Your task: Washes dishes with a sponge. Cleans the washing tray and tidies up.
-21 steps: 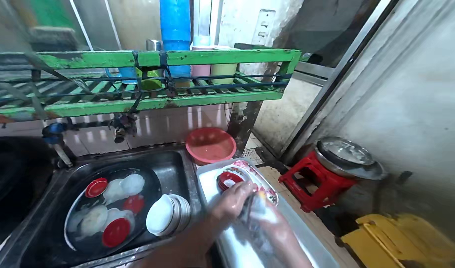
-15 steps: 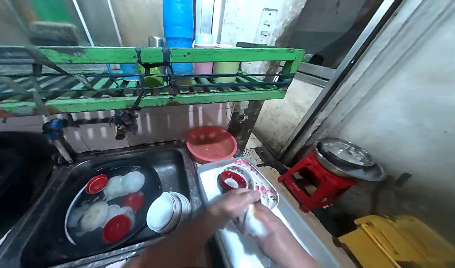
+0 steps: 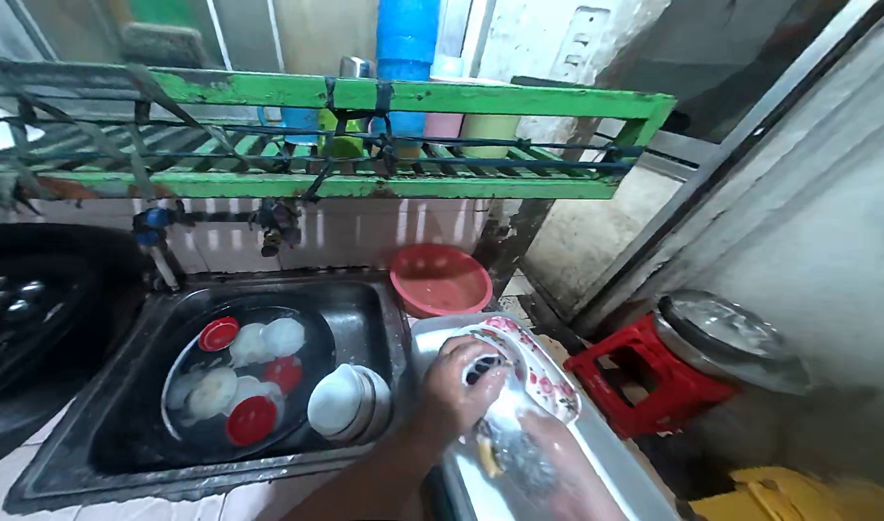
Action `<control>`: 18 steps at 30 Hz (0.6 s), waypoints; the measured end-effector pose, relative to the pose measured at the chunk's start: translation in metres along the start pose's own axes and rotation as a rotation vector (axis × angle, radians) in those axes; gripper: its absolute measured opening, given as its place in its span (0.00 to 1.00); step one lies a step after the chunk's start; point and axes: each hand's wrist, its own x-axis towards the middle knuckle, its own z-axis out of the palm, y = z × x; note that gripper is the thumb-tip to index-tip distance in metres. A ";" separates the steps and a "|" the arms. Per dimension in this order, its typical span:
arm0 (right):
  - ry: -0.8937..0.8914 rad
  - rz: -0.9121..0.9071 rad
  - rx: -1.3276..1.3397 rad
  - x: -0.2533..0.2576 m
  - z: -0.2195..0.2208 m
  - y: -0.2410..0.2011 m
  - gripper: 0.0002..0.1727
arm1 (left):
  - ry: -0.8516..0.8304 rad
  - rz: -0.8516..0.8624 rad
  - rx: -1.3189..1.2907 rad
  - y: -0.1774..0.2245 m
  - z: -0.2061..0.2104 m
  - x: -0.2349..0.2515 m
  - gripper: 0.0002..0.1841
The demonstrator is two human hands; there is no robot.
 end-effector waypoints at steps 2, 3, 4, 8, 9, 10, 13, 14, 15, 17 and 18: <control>-0.098 0.027 -0.038 0.001 -0.009 0.003 0.28 | 0.147 -0.075 0.004 -0.020 -0.029 -0.002 0.19; -0.122 -0.006 -0.182 0.003 -0.014 0.005 0.31 | 0.224 -0.177 0.039 -0.031 -0.053 -0.001 0.19; -0.133 -0.046 -0.360 0.007 -0.020 0.009 0.31 | 0.313 -0.283 0.105 -0.045 -0.082 -0.002 0.19; -0.237 -0.170 -0.990 0.023 -0.042 0.032 0.29 | 0.498 -0.540 0.518 -0.101 -0.198 -0.031 0.20; -0.267 -0.171 -1.097 0.024 -0.038 0.037 0.29 | 0.496 -0.595 0.599 -0.105 -0.209 -0.034 0.19; -0.298 -0.173 -1.197 0.025 -0.033 0.042 0.29 | 0.491 -0.613 0.634 -0.104 -0.210 -0.033 0.18; -0.417 -0.194 -1.441 0.028 -0.012 0.051 0.33 | 0.375 -0.477 0.549 -0.081 -0.167 -0.010 0.17; -0.457 -0.180 -1.510 0.029 -0.008 0.054 0.33 | 0.262 -0.418 0.515 -0.067 -0.143 -0.002 0.17; -0.491 -0.151 -1.575 0.030 -0.007 0.056 0.33 | 0.107 -0.345 0.507 -0.051 -0.117 0.004 0.18; -0.512 -0.106 -1.638 0.032 -0.010 0.059 0.30 | -0.254 -0.158 0.552 -0.023 -0.068 0.008 0.19; -0.510 -0.051 -1.624 0.034 -0.011 0.056 0.30 | -0.438 -0.079 0.628 -0.014 -0.046 0.010 0.19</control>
